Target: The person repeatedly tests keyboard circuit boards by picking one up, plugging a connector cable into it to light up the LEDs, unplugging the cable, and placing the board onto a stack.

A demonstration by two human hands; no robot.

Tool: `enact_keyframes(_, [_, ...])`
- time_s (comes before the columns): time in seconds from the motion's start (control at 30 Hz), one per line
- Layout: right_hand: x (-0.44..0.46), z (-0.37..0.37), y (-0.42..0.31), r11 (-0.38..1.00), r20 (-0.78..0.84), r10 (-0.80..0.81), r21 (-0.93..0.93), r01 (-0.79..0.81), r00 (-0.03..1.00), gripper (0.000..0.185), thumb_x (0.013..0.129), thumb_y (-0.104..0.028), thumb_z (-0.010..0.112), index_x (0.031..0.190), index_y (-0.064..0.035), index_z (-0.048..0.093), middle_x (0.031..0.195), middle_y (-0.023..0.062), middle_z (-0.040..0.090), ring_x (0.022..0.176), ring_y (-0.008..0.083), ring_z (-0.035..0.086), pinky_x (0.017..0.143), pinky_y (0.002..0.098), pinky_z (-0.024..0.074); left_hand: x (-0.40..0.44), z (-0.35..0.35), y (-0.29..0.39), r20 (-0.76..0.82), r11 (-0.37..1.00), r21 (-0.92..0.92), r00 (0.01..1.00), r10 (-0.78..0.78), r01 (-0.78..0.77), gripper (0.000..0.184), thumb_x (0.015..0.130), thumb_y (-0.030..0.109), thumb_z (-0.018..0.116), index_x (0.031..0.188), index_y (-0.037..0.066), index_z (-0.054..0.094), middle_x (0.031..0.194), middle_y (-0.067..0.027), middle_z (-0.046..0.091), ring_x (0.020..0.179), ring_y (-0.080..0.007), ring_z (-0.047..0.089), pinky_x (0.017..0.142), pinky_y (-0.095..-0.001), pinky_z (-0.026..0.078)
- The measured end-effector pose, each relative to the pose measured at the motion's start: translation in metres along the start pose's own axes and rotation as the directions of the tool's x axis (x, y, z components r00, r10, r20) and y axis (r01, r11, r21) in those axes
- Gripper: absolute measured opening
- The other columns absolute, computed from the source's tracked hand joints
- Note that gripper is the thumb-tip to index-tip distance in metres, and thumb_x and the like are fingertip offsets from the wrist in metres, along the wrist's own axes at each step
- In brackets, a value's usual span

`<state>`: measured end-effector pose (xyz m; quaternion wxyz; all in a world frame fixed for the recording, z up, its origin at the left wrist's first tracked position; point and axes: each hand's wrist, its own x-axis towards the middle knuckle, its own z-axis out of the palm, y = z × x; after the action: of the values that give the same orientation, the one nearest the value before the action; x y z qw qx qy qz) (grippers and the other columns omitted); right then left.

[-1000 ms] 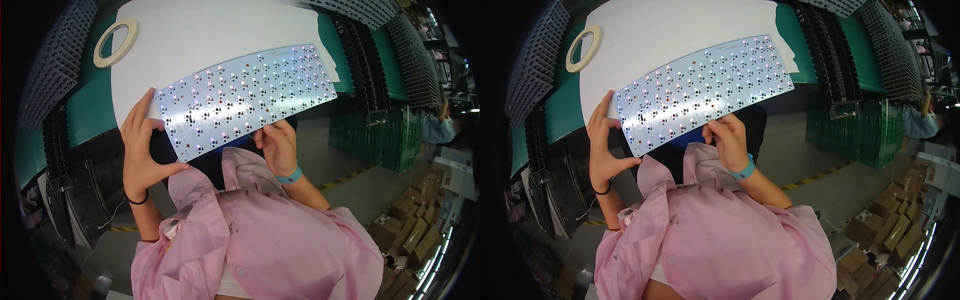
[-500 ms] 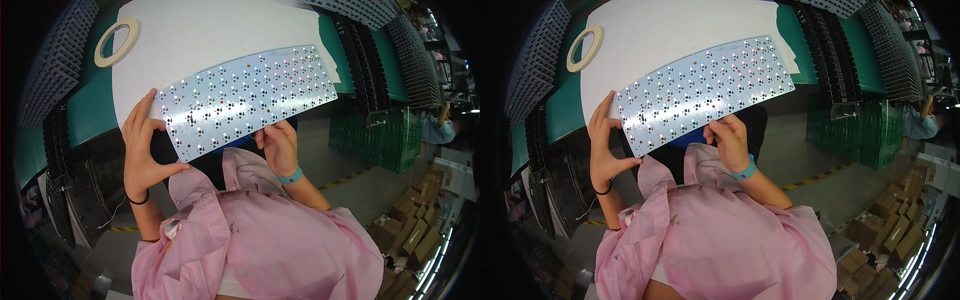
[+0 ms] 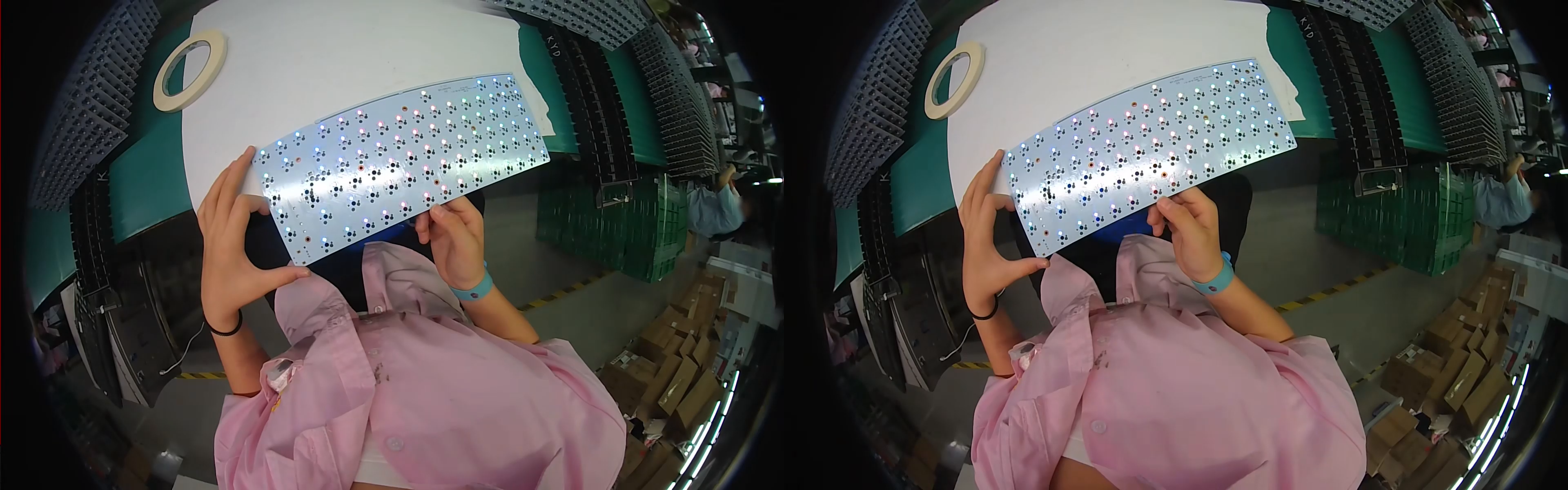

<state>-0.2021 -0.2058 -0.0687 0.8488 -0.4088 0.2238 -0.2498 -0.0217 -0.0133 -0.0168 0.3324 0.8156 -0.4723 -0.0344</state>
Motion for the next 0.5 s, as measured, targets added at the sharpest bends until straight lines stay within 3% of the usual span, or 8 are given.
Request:
enact_keyframes(0.27, [0.0,0.003,0.002,1.0,-0.025,-0.022,-0.016,0.021,0.999,0.006,0.084,-0.003,0.05,0.08,0.0005,0.052,0.069,0.0124,0.057,0.057,0.0143,0.047,0.053,0.0216,0.0379,-0.001,-0.001,-0.001,0.004,1.0,0.0,1.0,-0.008,0.008,0.064,0.039,0.05,0.08,0.076,0.011,0.045,0.138,-0.0129,0.039,0.125,-0.0328,0.034,0.1,-0.0426,0.021])
enact_keyframes(0.43, [-0.001,-0.002,0.003,0.999,-0.004,-0.03,-0.015,0.03,1.0,0.008,0.084,-0.002,0.049,0.076,-0.0011,0.049,0.065,0.0085,0.052,0.053,0.0107,0.039,0.048,0.0183,0.0309,-0.001,-0.001,0.0,0.004,1.0,-0.007,1.0,-0.007,0.007,0.063,0.039,0.048,0.08,0.076,0.011,0.045,0.138,-0.0129,0.039,0.125,-0.0327,0.034,0.1,-0.0426,0.021])
enact_keyframes(0.5, [0.0,-0.007,0.007,0.999,0.046,-0.034,0.015,0.033,0.998,0.003,0.085,-0.002,0.047,0.084,-0.0006,0.05,0.066,0.006,0.049,0.055,0.0092,0.037,0.049,0.018,0.0287,-0.001,-0.001,0.0,0.006,1.0,-0.008,1.0,-0.006,0.007,0.063,0.038,0.047,0.08,0.077,0.011,0.046,0.138,-0.0128,0.039,0.125,-0.0327,0.034,0.1,-0.0425,0.021])
